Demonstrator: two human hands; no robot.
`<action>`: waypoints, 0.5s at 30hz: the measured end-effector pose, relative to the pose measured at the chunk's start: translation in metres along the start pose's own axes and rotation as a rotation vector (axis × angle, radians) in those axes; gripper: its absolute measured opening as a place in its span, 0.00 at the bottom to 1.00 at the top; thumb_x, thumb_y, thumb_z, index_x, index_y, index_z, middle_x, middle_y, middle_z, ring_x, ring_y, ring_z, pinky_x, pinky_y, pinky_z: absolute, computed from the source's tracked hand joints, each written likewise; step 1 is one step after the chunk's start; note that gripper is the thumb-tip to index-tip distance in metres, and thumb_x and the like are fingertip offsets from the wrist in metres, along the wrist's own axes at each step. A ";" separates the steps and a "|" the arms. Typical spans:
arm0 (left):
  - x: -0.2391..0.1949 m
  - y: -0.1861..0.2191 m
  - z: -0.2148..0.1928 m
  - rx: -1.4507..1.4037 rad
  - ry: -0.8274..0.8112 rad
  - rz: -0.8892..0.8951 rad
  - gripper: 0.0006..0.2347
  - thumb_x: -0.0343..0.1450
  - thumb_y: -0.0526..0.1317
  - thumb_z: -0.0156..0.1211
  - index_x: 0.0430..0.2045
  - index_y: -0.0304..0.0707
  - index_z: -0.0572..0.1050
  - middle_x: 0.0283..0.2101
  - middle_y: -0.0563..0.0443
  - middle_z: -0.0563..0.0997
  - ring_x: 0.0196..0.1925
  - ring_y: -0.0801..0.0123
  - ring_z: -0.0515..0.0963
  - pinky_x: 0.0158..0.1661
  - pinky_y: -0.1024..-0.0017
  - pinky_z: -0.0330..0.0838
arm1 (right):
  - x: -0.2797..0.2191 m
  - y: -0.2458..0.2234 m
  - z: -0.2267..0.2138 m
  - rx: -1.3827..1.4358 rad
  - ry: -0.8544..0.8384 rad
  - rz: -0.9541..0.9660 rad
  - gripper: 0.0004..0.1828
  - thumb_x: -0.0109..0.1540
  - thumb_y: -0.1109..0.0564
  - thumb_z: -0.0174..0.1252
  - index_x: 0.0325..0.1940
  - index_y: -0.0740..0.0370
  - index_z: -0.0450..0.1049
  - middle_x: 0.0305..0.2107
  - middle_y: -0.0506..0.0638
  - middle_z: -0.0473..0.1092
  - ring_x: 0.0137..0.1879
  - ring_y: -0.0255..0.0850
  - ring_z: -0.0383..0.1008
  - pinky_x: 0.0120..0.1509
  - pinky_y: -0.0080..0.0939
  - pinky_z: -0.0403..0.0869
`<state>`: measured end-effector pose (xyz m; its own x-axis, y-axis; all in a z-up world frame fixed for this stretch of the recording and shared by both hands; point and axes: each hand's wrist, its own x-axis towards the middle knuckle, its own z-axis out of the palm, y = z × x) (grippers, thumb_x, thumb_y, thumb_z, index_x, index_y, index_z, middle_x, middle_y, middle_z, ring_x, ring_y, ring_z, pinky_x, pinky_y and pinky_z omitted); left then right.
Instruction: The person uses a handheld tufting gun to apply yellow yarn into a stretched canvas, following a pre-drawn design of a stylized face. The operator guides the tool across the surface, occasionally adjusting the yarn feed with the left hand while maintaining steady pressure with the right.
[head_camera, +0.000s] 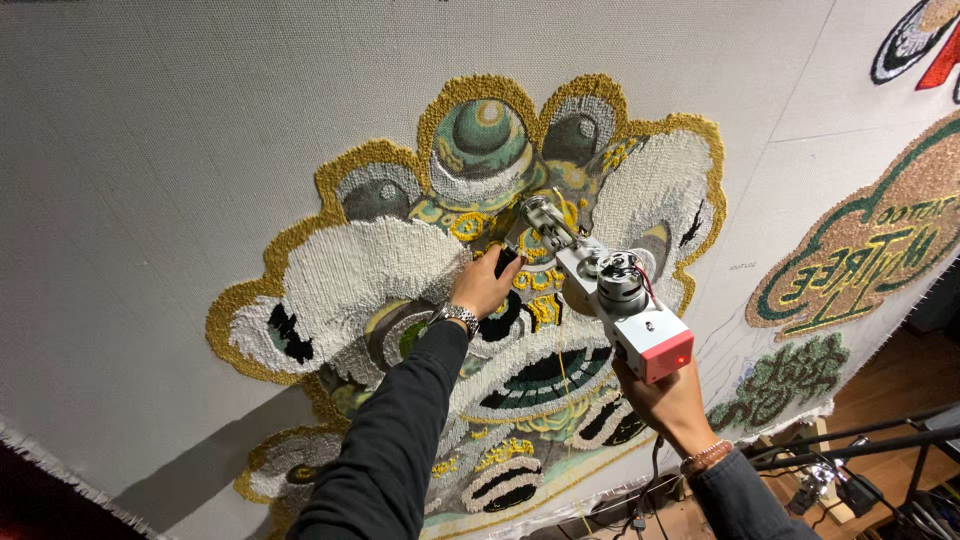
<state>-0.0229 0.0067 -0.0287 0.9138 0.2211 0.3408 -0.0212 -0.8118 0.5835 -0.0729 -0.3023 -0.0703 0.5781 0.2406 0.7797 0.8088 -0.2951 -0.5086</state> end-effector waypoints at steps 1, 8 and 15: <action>0.003 -0.001 0.000 0.003 0.008 0.004 0.20 0.75 0.57 0.46 0.49 0.41 0.70 0.33 0.40 0.84 0.34 0.51 0.84 0.41 0.53 0.75 | 0.002 0.000 -0.001 0.059 -0.014 0.015 0.19 0.55 0.60 0.64 0.48 0.67 0.73 0.37 0.54 0.75 0.42 0.44 0.77 0.46 0.42 0.75; 0.009 -0.012 0.010 0.026 0.036 0.042 0.25 0.76 0.57 0.47 0.59 0.37 0.66 0.45 0.34 0.82 0.46 0.46 0.83 0.48 0.52 0.75 | 0.003 0.024 -0.012 -0.044 -0.130 0.105 0.16 0.54 0.56 0.67 0.42 0.64 0.74 0.29 0.54 0.76 0.32 0.42 0.78 0.37 0.40 0.76; 0.014 -0.015 0.013 -0.009 0.006 -0.012 0.27 0.75 0.55 0.46 0.66 0.38 0.61 0.51 0.34 0.81 0.51 0.45 0.82 0.52 0.53 0.73 | 0.025 0.030 -0.035 -0.288 -0.257 -0.062 0.13 0.49 0.58 0.67 0.35 0.63 0.73 0.26 0.59 0.73 0.33 0.59 0.73 0.35 0.46 0.74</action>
<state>-0.0043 0.0151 -0.0421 0.9117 0.2338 0.3377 -0.0140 -0.8040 0.5944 -0.0381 -0.3372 -0.0528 0.5667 0.4795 0.6700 0.8009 -0.5113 -0.3115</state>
